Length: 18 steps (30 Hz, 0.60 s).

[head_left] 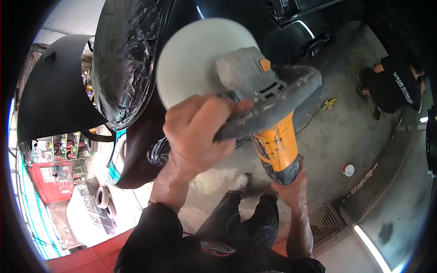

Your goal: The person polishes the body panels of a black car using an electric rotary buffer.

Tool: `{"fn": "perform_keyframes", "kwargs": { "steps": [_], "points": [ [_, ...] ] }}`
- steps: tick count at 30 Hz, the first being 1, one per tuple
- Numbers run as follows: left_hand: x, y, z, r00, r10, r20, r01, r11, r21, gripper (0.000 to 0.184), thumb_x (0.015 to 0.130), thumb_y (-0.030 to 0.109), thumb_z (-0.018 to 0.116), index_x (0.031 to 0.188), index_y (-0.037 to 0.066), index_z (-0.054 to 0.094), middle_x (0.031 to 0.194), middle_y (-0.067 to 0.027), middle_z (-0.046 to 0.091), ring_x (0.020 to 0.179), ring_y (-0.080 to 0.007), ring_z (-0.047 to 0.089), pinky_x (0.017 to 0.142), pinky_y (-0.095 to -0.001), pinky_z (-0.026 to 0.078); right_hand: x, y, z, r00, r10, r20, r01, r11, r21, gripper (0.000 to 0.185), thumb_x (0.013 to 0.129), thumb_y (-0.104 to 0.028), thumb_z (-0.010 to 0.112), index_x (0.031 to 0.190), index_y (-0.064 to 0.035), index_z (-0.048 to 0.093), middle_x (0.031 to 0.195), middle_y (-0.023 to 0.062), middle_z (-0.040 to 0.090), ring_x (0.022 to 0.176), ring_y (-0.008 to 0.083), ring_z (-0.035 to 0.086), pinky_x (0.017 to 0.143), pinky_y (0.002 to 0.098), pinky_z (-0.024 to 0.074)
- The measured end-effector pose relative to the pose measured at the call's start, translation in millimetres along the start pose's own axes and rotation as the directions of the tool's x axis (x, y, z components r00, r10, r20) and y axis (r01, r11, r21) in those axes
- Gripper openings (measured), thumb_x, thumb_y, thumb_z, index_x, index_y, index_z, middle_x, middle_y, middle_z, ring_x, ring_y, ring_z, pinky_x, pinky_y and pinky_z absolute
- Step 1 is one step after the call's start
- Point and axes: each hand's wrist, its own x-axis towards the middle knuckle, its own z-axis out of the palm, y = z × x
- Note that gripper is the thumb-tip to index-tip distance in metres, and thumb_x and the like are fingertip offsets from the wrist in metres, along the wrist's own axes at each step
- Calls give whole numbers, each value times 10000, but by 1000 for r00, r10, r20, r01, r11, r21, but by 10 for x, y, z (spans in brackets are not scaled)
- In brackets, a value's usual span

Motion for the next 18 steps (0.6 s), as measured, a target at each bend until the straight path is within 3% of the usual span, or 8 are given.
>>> {"fn": "perform_keyframes", "kwargs": {
  "steps": [3, 6, 10, 12, 15, 18],
  "points": [
    [-198, 37, -37, 1000, 8, 11, -8, 1000, -12, 264, 701, 64, 842, 680, 71, 579, 585, -45, 522, 456, -207, 509, 448, -332, 382, -79, 201, -32, 998, -1, 69, 3, 1000, -19, 782, 649, -60, 834, 1340, -6, 474, 1140, 157, 681, 1101, 233, 654, 946, 373, 501],
    [-324, 95, -76, 997, -58, 49, 58, 998, 9, 251, 698, 63, 835, 690, 72, 584, 582, -44, 518, 454, -211, 510, 453, -332, 386, -151, 308, -45, 994, -37, 104, 44, 997, -66, 801, 661, -45, 824, 1375, -16, 463, 1147, 207, 687, 1124, 281, 671, 936, 375, 511],
    [29, -34, -114, 997, 62, 50, -64, 997, 33, 239, 725, 61, 822, 719, 70, 583, 586, -53, 516, 481, -230, 536, 460, -329, 409, -20, 83, -46, 999, -37, 23, 40, 993, -113, 805, 649, -47, 825, 1364, -8, 455, 1146, 195, 676, 1109, 284, 664, 940, 370, 503],
    [237, -129, -30, 996, 80, -35, -79, 996, 37, 241, 732, 76, 820, 718, 73, 580, 592, -61, 514, 490, -246, 530, 462, -334, 414, 120, -153, -39, 999, 26, -37, -31, 993, -117, 833, 627, -52, 834, 1359, -3, 439, 1176, 174, 650, 1105, 272, 639, 965, 372, 486],
    [357, -149, 38, 991, 34, -131, -38, 999, -29, 240, 728, 83, 825, 726, 70, 585, 599, -68, 519, 488, -256, 514, 458, -342, 408, 281, -253, -76, 999, -22, -40, 21, 1000, -21, 815, 622, -51, 831, 1338, -12, 446, 1160, 165, 652, 1080, 253, 639, 960, 365, 485],
    [113, -84, -48, 993, 64, -101, -57, 996, 70, 243, 727, 81, 835, 731, 64, 593, 600, -60, 517, 486, -237, 509, 451, -338, 402, 217, -119, -150, 998, -60, 17, 61, 995, -76, 795, 654, -54, 817, 1361, -18, 454, 1132, 189, 683, 1083, 275, 674, 935, 366, 507]
  ]
}}
